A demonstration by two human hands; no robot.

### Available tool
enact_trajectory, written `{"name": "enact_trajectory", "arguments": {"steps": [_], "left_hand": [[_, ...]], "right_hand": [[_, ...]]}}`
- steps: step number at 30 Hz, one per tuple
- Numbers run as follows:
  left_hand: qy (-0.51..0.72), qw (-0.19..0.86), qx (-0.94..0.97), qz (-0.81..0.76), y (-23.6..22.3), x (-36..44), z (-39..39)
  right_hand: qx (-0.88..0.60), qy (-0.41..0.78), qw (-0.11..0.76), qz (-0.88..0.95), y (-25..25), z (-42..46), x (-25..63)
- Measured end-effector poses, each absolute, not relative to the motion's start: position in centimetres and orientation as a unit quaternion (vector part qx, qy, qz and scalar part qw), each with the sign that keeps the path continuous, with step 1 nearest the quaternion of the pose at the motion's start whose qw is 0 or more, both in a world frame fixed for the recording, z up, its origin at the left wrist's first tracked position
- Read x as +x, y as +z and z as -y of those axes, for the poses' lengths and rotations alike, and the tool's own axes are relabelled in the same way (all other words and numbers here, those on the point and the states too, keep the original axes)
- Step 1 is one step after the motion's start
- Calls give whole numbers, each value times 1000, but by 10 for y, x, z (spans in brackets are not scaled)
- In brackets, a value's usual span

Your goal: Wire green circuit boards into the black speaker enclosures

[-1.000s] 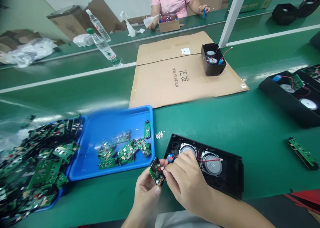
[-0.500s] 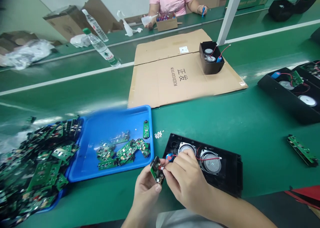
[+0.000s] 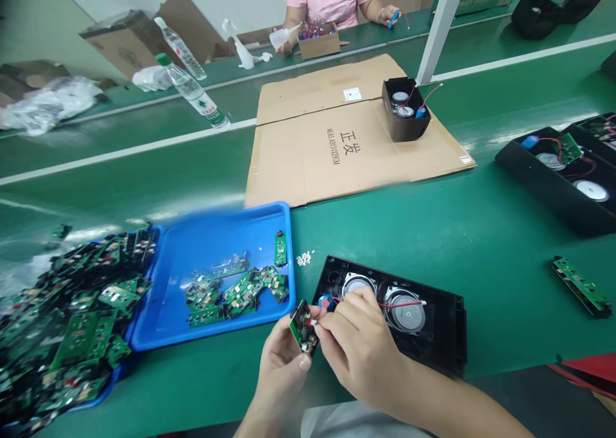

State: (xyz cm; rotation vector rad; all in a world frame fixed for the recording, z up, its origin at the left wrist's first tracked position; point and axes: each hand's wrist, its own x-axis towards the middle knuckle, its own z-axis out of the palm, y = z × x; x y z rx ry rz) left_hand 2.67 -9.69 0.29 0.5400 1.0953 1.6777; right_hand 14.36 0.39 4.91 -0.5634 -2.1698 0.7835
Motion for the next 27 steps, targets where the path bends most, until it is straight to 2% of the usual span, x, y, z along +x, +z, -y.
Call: {"name": "enact_trajectory", "arguments": {"steps": [17,27], "left_hand": [[676,549,253,-423,14,21,92],[581,543,292,-531,23,1,108]], "right_hand": [[-185,275,373,867,52,-6,143],[-165,241,320,901,51,-4,146]]}}
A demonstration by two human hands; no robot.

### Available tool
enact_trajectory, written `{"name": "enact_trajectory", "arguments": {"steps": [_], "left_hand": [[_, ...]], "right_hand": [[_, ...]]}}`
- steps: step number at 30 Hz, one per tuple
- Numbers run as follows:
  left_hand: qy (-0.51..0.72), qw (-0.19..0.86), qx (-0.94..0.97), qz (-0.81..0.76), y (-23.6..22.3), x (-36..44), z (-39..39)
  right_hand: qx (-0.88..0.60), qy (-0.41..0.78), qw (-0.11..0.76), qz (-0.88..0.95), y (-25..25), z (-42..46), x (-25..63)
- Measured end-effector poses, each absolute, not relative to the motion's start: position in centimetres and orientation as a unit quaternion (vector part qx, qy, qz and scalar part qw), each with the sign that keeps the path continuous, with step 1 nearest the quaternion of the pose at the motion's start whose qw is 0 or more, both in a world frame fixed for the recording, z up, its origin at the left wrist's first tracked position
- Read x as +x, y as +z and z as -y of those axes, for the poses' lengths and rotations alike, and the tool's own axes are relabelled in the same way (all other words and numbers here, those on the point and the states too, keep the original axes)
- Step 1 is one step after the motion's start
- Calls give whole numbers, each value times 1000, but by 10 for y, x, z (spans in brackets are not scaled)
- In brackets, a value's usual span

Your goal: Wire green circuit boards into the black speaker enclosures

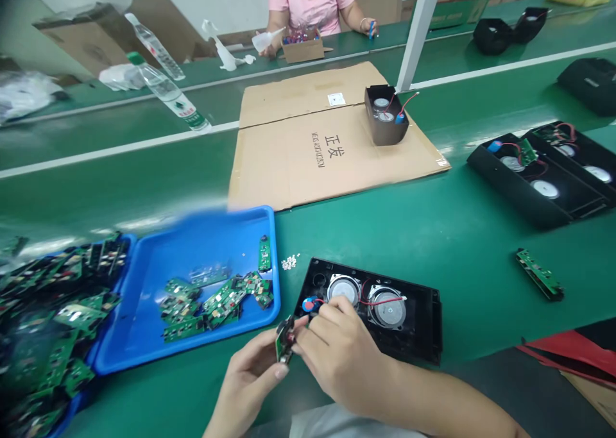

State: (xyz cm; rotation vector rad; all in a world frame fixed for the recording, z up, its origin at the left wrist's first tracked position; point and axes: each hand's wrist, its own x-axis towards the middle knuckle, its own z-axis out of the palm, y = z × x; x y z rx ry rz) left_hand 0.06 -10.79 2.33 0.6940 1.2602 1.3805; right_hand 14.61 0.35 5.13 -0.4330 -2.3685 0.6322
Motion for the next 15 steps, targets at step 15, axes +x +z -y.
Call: {"name": "enact_trajectory", "arguments": {"steps": [15], "left_hand": [[425,596,232,-640,56,-6,106]], "right_hand": [[-354,70,66,930,33,-36,226]]}}
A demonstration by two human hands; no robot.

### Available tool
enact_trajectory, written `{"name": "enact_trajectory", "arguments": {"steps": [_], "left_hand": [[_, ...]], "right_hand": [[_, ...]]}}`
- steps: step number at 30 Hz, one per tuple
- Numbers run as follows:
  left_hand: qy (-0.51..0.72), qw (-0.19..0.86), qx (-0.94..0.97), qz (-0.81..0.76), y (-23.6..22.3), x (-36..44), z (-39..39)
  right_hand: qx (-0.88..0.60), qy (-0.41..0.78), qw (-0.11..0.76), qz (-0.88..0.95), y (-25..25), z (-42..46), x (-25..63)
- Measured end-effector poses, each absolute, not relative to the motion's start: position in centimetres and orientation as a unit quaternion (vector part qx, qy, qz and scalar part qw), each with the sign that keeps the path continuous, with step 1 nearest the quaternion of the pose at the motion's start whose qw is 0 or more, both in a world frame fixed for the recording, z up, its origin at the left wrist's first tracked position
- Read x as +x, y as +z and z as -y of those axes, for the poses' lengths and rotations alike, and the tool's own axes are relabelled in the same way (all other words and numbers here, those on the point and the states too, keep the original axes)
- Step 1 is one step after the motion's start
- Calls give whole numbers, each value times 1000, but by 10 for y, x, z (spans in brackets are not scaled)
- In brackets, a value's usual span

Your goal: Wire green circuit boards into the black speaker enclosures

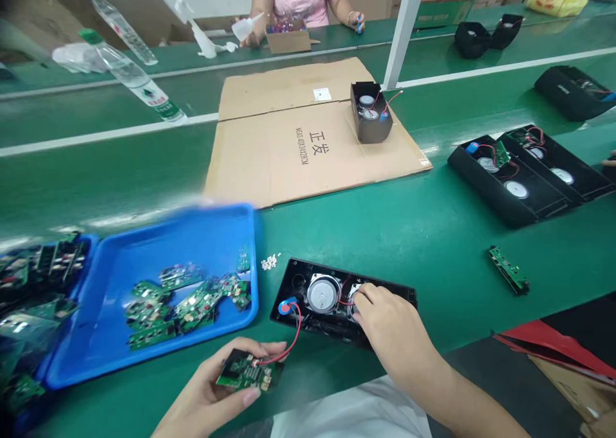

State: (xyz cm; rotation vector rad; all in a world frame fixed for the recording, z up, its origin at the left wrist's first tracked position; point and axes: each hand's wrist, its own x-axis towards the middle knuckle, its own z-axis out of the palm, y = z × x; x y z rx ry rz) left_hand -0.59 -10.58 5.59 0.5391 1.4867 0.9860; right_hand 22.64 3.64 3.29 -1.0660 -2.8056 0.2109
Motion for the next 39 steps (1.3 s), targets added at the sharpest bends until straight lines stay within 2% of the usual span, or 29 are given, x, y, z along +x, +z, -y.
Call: {"name": "enact_trajectory", "arguments": {"steps": [6,10,14,19,22,26,33,39], "left_hand": [[417,668,222,-575,64,17,85],[447,713,170,-512,63,35,68],[462,702,179,-512,60,45,59],[455,625,225,-592,60,49,57],[447,589,252,-624,63,50,59],[449,554,263,-649,63,52,60],[463,521,271,-664,53,56,58],[422,490,341,-683,50,58,54]], "right_hand": [[-358,5,40,933,38,-38,248],[-350,30,52,935,36,-44,262],[-351,169,145,909,41,-46,263],[-340,371,223,835,47,-39,244],[-331,448,229,798,45,-32,231],[-368,498,196,761,43,-29,219],[-283,479,207,805,49,-33,214],[-305,331,273,850,40,-26,205]]}}
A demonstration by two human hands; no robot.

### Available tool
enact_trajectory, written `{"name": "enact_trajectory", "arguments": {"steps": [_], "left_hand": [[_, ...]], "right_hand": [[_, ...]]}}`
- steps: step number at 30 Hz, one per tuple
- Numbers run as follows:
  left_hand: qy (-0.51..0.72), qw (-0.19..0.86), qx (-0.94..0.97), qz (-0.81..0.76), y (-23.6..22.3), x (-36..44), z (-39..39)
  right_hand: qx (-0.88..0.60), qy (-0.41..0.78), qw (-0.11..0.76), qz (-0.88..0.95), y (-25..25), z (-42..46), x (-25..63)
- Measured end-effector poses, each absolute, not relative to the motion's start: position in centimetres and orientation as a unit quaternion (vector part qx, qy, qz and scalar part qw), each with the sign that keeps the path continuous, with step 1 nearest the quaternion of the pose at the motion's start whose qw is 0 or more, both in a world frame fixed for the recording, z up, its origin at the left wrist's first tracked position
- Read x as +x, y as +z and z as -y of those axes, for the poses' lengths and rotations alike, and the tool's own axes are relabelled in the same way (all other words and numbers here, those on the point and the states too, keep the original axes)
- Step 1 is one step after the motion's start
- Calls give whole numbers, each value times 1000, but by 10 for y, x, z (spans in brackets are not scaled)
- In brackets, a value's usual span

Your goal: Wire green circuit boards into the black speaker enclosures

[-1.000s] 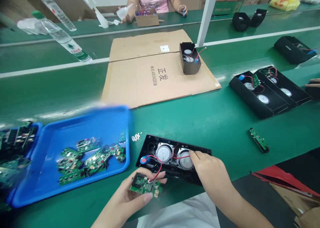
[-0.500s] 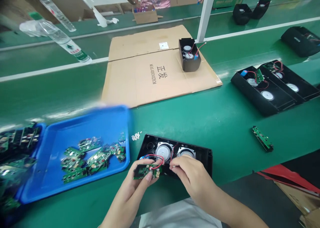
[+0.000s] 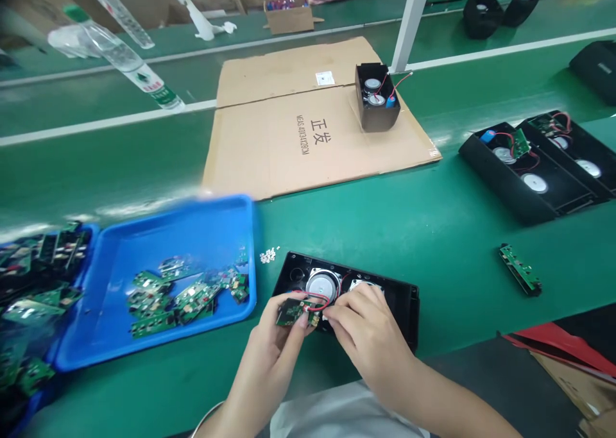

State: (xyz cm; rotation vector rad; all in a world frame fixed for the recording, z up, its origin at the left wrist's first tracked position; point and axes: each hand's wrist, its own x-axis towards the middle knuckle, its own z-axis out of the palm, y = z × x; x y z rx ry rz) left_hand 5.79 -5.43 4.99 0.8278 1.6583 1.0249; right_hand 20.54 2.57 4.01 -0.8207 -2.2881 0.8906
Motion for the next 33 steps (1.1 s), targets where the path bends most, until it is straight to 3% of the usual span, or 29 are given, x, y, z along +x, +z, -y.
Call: {"name": "enact_trajectory", "arguments": {"steps": [6,11,20,28,33], "left_hand": [[400,469,367,-697,54,61,46],[361,433,414,-714,49,66,46],[371,428,485,-666,50,58,49],[401,438,476,-648,44,58,53],[412,461,444,-648,44,59,51]], "right_hand": [[-282,220,305,883,40,-23,200],[-285,131,248,916,43,-18,199],[-302,255,267,879,44,-28,203],[-274,161,266,910,42,-29,204],[-282,160,263,909,41,-27,201]]}}
